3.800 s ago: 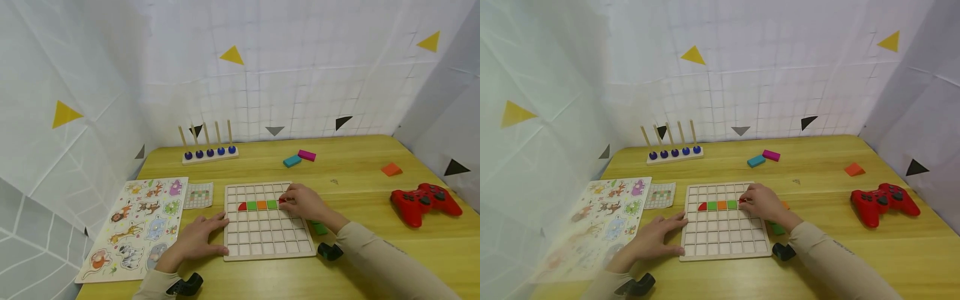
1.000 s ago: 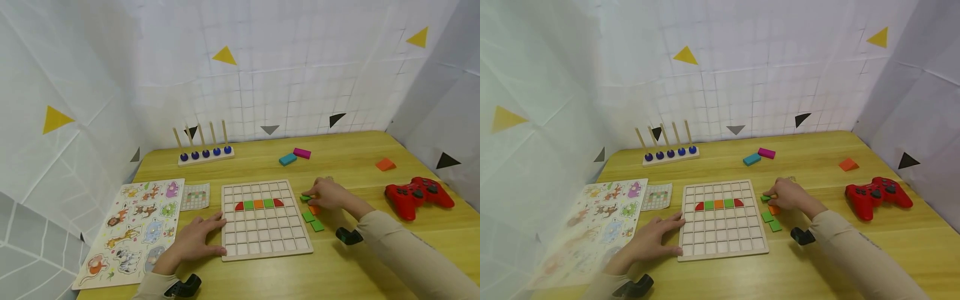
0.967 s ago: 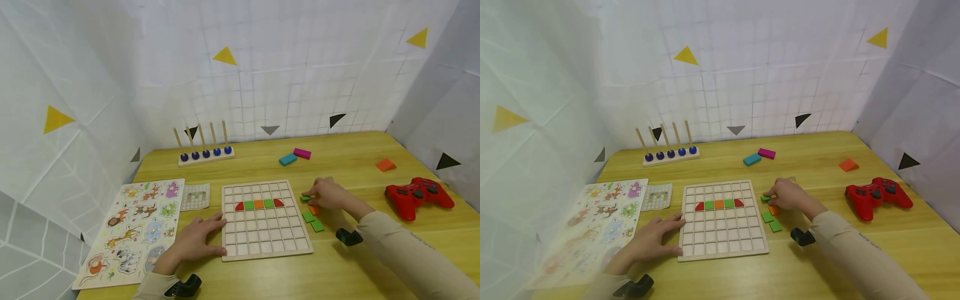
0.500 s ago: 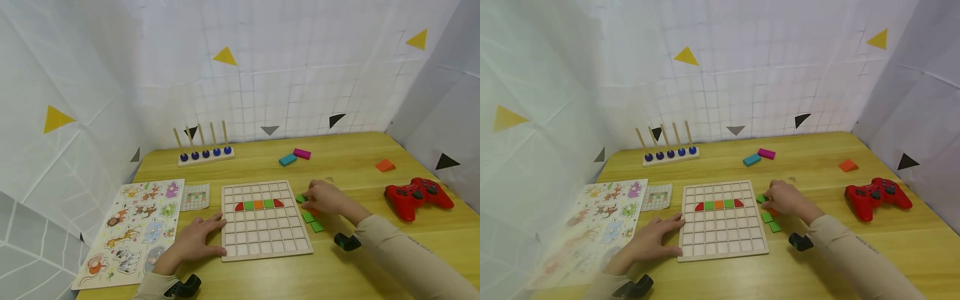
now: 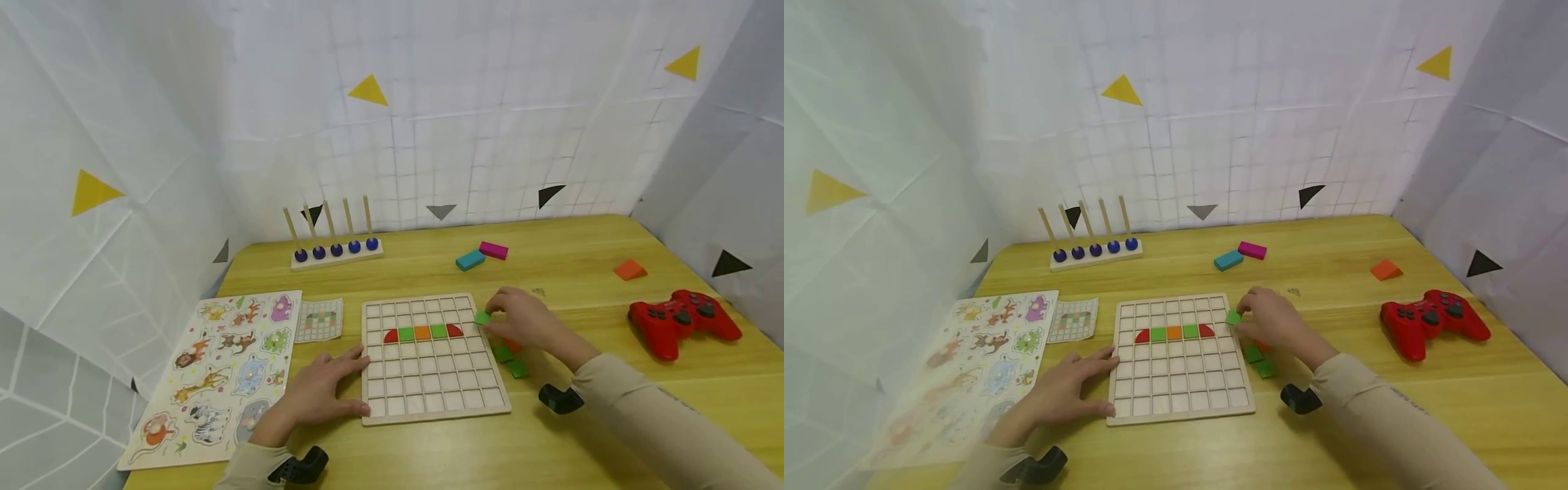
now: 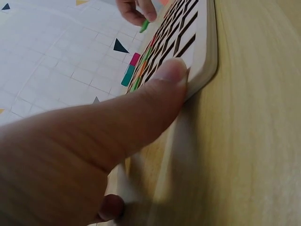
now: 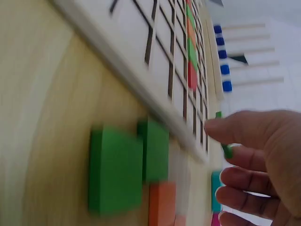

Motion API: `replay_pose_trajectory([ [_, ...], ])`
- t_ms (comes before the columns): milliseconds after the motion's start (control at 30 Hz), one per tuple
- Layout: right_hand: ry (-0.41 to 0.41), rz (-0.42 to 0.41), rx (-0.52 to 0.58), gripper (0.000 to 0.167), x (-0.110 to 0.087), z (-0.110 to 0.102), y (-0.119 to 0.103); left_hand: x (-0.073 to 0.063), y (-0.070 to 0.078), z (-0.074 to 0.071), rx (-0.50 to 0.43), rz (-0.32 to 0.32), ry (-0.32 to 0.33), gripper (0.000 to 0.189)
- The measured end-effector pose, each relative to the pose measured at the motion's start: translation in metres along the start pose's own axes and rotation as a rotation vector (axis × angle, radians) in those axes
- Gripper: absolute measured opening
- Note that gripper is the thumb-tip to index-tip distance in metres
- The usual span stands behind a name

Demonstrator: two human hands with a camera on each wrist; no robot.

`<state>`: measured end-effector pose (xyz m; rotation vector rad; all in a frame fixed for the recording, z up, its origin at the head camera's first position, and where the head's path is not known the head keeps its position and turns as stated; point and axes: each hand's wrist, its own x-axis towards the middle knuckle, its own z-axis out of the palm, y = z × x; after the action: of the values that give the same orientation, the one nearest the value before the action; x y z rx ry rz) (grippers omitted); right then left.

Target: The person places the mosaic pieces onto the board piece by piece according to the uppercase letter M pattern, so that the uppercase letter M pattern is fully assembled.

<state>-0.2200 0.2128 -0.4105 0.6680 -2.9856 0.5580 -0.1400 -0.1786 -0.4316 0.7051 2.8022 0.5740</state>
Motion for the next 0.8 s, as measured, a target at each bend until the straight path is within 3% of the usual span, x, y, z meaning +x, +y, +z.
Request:
replay_pose_trajectory([
  [367, -0.015, -0.151, 0.023, 0.026, 0.016, 0.023, -0.062, 0.0, 0.0, 0.0, 0.005, 0.003, 0.007, 0.078],
  [500, -0.042, -0.168, 0.039, 0.026, 0.022, 0.035, -0.082, 0.001, 0.0, 0.0, 0.004, -0.002, 0.01, 0.077],
  [800, -0.003, -0.312, 0.006, 0.019, 0.031, 0.05, -0.11, 0.0, 0.001, -0.001, 0.008, -0.003, 0.016, 0.076],
])
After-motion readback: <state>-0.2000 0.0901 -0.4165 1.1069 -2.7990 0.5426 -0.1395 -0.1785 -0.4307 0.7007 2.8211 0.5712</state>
